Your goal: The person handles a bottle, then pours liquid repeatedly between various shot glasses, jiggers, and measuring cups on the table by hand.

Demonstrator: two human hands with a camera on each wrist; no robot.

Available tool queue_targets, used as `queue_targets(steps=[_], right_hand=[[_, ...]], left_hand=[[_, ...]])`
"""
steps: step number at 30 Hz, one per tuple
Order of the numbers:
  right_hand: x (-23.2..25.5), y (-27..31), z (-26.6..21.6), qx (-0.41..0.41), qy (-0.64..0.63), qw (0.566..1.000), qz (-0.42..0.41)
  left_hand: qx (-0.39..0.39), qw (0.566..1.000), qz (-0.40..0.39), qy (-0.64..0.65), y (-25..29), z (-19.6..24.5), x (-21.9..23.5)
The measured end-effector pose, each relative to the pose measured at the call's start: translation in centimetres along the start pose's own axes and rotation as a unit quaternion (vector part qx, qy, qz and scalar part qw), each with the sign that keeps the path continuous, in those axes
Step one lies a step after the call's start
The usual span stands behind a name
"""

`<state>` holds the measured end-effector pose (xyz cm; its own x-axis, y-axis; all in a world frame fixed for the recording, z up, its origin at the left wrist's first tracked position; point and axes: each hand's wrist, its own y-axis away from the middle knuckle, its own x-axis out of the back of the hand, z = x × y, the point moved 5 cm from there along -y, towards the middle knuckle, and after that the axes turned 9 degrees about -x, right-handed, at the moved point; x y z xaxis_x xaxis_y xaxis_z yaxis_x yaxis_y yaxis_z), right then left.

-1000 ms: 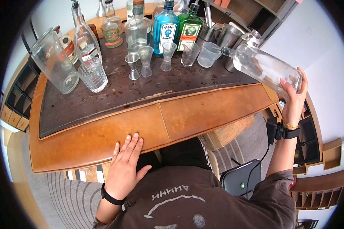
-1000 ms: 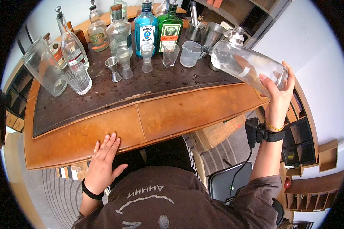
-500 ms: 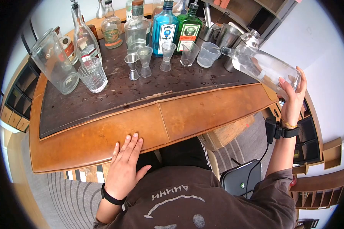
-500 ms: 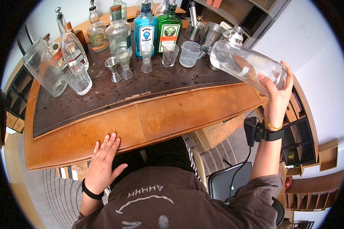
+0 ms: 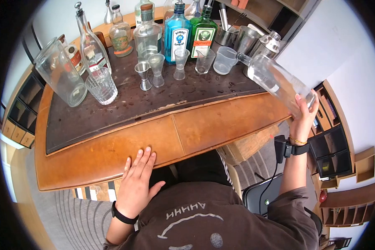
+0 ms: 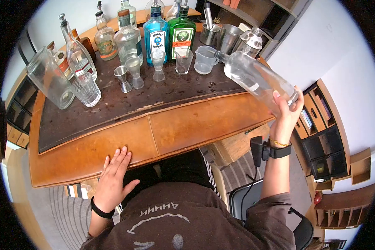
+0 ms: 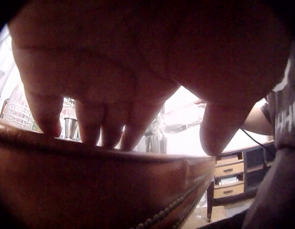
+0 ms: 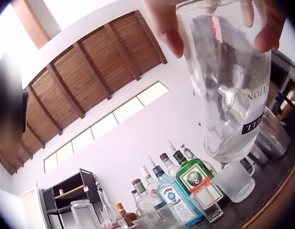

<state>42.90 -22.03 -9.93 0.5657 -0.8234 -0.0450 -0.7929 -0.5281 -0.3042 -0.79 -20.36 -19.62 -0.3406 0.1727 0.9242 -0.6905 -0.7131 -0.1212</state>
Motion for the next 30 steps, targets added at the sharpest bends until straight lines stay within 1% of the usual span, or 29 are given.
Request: queue_targets(steps=[2,3,5,7,9,11,13,14,15,17,18,19,21,23,25,26,27,29,30], right_hand=[[0.4,0.3,1.5,-0.044,-0.038,0.998,0.02],[0.3,0.7,1.9,-0.044,-0.04,0.998,0.022],[0.0,1.4,2.6,-0.06,-0.086,0.994,0.025],[0.3,1.5,4.0,-0.07,-0.095,0.993,0.032],[0.4,1.5,5.5,-0.106,-0.137,0.984,0.03],[-0.1,2.2,5.6,-0.113,-0.145,0.982,0.03],[-0.2,2.7,6.1,-0.137,-0.175,0.974,0.04],[-0.2,2.7,6.5,-0.151,-0.183,0.971,0.012],[-0.1,2.8,6.9,-0.152,-0.186,0.971,0.014],[0.0,3.1,8.3,-0.216,-0.221,0.951,0.027],[-0.1,3.4,8.7,-0.233,-0.239,0.942,0.013],[0.0,3.6,9.1,-0.234,-0.242,0.942,0.015],[-0.2,4.3,10.1,-0.255,-0.295,0.921,-0.015],[-0.4,5.3,10.2,-0.263,-0.313,0.912,-0.017],[-0.7,6.0,10.3,-0.273,-0.366,0.889,-0.032],[-0.9,6.0,10.7,-0.265,-0.39,0.88,-0.054],[-1.0,6.1,10.9,-0.267,-0.392,0.879,-0.055],[-1.8,6.4,10.6,-0.262,-0.46,0.836,-0.146],[-1.7,6.7,11.5,-0.28,-0.473,0.824,-0.142]], left_hand=[[0.0,1.0,-0.001,-0.003,0.0,0.1,0.0],[0.002,1.0,-0.005,-0.003,0.0,0.1,0.0],[0.003,1.0,-0.01,-0.007,0.0,0.2,0.0],[0.005,1.0,-0.013,-0.012,0.0,0.3,0.0],[0.008,1.0,-0.017,-0.014,0.0,0.5,0.0],[0.011,1.0,-0.022,-0.017,-0.1,0.6,0.2],[0.017,0.999,-0.029,-0.011,0.0,0.6,0.4],[0.015,0.999,-0.03,-0.014,0.0,0.6,0.5],[0.017,0.999,-0.03,-0.015,0.0,0.7,0.6],[0.017,0.999,-0.03,-0.02,-0.1,0.8,0.7],[0.018,0.999,-0.027,-0.019,-0.1,0.9,0.8],[0.019,0.999,-0.024,-0.019,-0.2,1.0,0.9],[0.016,0.999,-0.022,-0.018,-0.2,1.2,1.0],[0.015,1.0,-0.02,-0.017,-0.4,1.5,1.1],[-0.001,1.0,-0.007,-0.003,-0.6,2.0,1.4],[0.0,1.0,-0.008,-0.006,-0.8,2.3,1.6],[-0.008,1.0,-0.002,0.003,-1.0,2.7,1.8],[-0.014,1.0,0.005,0.01,-1.5,3.4,2.0],[-0.035,0.999,0.012,0.024,-1.7,3.8,2.1]])
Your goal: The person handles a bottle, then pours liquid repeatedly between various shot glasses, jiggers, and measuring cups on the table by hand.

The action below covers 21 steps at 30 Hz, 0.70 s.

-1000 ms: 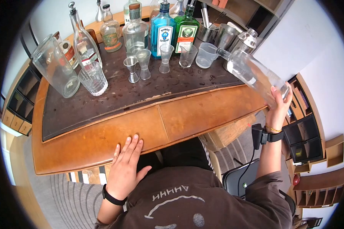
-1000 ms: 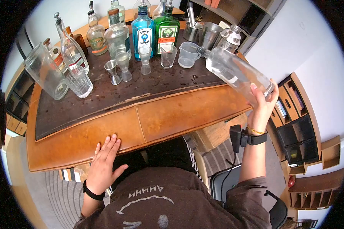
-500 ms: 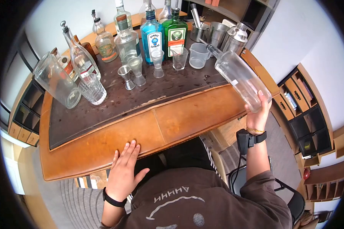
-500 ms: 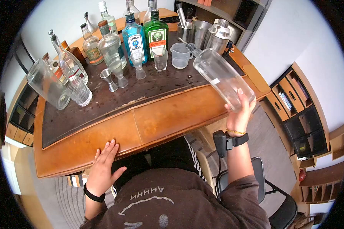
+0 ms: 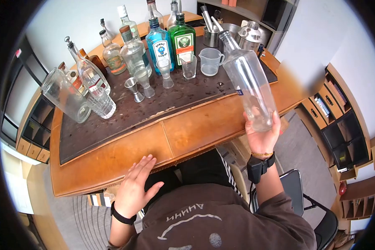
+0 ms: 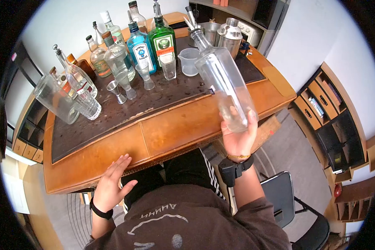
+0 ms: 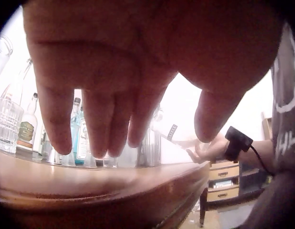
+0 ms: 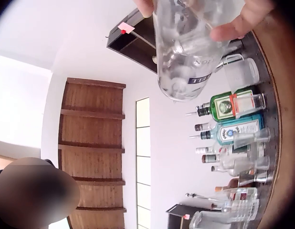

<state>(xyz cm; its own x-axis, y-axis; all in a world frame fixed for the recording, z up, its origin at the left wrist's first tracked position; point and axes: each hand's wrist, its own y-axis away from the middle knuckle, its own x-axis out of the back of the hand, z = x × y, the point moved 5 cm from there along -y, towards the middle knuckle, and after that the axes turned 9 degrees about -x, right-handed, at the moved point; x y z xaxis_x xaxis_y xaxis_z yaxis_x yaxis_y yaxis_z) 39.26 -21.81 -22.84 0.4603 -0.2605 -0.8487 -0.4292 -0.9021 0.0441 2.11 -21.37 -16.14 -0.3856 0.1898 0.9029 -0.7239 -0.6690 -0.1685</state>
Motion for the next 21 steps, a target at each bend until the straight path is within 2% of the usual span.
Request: queue_targets(steps=[2,3,5,7,8,9,10,11,13,15,19,21], right_hand=[[-1.2,0.8,0.7,-0.032,-0.032,0.999,-0.018],[-2.3,1.2,1.5,-0.066,-0.064,0.995,-0.035],[-3.2,1.6,3.2,-0.079,-0.088,0.992,-0.041],[-3.6,2.2,5.8,-0.181,-0.19,0.959,-0.11],[-3.8,2.5,7.1,-0.209,-0.203,0.949,-0.118],[-4.2,2.8,8.0,-0.219,-0.207,0.945,-0.129],[-5.1,3.5,9.5,-0.293,-0.263,0.906,-0.158],[-6.0,4.3,10.7,-0.363,-0.315,0.857,-0.184],[-6.7,5.3,12.6,-0.419,-0.313,0.824,-0.217],[-7.0,6.0,14.1,-0.45,-0.287,0.812,-0.237],[-8.0,7.2,15.8,-0.453,-0.245,0.815,-0.266],[-8.6,8.1,16.5,-0.493,-0.254,0.788,-0.266]], left_hand=[[-0.01,1.0,0.014,0.011,-0.6,0.4,0.0],[-0.022,0.998,0.017,0.062,-1.0,0.7,-0.2],[-0.026,0.99,0.033,0.136,-1.7,1.2,0.0],[-0.038,0.981,0.036,0.188,-3.0,1.5,0.1],[-0.028,0.983,0.047,0.176,-3.6,1.3,-0.2],[-0.029,0.959,0.083,0.269,-4.2,1.1,-0.4],[-0.035,0.925,0.118,0.361,-4.8,1.0,-0.1],[-0.034,0.927,0.125,0.352,-5.3,1.1,0.5],[-0.055,0.866,0.175,0.465,-6.4,0.9,2.2],[-0.093,0.885,0.191,0.414,-7.0,0.9,4.6],[-0.137,0.849,0.236,0.452,-8.0,1.5,7.4],[-0.163,0.852,0.216,0.449,-7.7,1.7,8.4]])
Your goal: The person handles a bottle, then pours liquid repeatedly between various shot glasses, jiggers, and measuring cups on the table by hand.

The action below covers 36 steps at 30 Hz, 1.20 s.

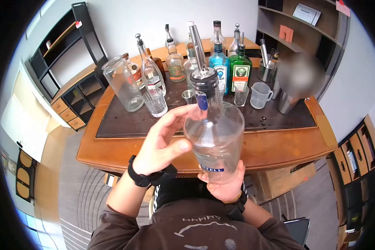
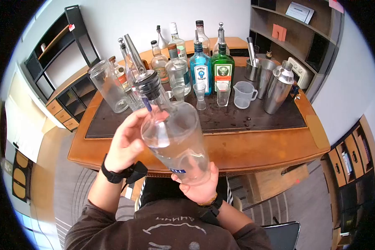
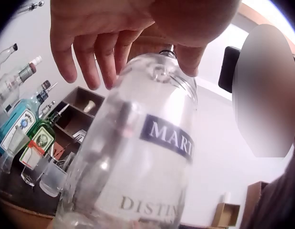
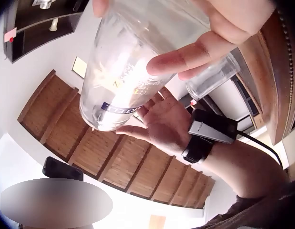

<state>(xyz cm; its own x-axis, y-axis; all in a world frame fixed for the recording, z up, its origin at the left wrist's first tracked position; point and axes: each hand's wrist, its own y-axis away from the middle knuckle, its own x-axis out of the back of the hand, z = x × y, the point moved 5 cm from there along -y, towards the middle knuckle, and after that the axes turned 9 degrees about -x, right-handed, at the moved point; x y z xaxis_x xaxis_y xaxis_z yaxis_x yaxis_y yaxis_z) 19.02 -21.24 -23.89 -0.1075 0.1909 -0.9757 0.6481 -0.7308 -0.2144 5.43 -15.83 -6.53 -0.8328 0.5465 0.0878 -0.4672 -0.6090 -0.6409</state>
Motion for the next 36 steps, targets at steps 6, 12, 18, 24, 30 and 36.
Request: queue_targets(steps=[6,12,18,24,30,36], right_hand=[[1.5,-0.4,0.9,-0.018,0.024,1.0,-0.007],[2.6,-1.3,3.5,-0.097,0.003,0.995,-0.026],[1.1,-1.9,4.2,-0.197,0.032,0.979,-0.034],[2.1,-2.0,3.3,-0.278,0.398,0.873,0.04],[3.5,-0.1,4.6,-0.312,0.482,0.819,0.005],[3.9,2.7,2.3,-0.311,0.588,0.747,0.01]], left_hand=[[0.001,0.998,0.032,-0.051,-0.7,3.6,1.7],[0.081,0.995,0.023,-0.044,-0.4,5.6,3.2],[0.062,0.988,0.102,-0.101,-0.3,6.3,4.9],[-0.006,0.981,0.08,-0.178,-4.9,9.6,5.6],[0.006,0.938,0.081,-0.336,-11.7,11.7,11.4],[0.042,0.889,0.123,-0.439,-16.6,7.0,16.2]])
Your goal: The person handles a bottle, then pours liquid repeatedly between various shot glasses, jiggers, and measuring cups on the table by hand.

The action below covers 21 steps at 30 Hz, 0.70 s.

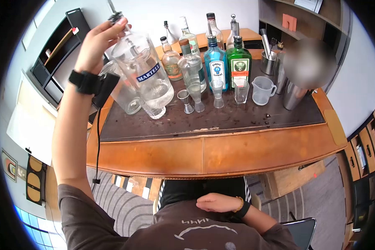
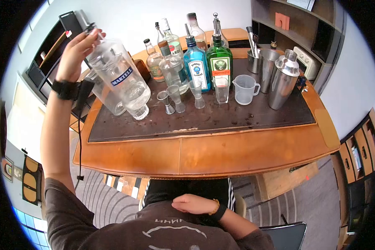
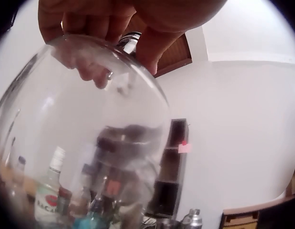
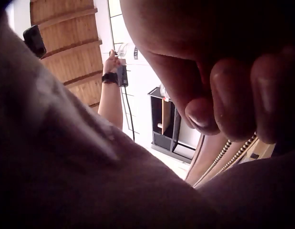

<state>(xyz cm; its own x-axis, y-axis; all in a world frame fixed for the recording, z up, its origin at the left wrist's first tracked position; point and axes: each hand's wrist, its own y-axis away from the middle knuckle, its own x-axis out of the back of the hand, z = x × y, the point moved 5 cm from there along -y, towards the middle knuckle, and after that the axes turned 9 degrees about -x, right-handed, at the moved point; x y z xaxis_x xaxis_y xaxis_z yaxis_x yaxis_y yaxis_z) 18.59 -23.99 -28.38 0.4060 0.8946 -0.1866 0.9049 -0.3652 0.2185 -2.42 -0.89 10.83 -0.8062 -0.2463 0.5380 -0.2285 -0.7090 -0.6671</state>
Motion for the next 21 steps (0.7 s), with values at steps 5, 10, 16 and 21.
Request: queue_targets(steps=[5,10,16,21], right_hand=[[0.3,2.3,0.7,-0.001,0.037,0.998,0.044],[1.7,4.3,0.7,-0.043,0.016,0.998,0.047],[3.7,5.7,-2.8,0.051,-0.034,0.981,0.187],[6.7,6.2,-8.4,0.109,-0.005,0.955,0.276]], left_hand=[[0.05,0.998,0.038,-0.006,-3.5,-6.4,-2.0],[0.077,0.996,0.05,0.013,-5.5,-11.3,-3.7],[0.079,0.996,0.03,0.039,-6.0,-15.3,-6.2],[0.128,0.991,0.034,-0.007,-5.8,-18.3,-7.7]])
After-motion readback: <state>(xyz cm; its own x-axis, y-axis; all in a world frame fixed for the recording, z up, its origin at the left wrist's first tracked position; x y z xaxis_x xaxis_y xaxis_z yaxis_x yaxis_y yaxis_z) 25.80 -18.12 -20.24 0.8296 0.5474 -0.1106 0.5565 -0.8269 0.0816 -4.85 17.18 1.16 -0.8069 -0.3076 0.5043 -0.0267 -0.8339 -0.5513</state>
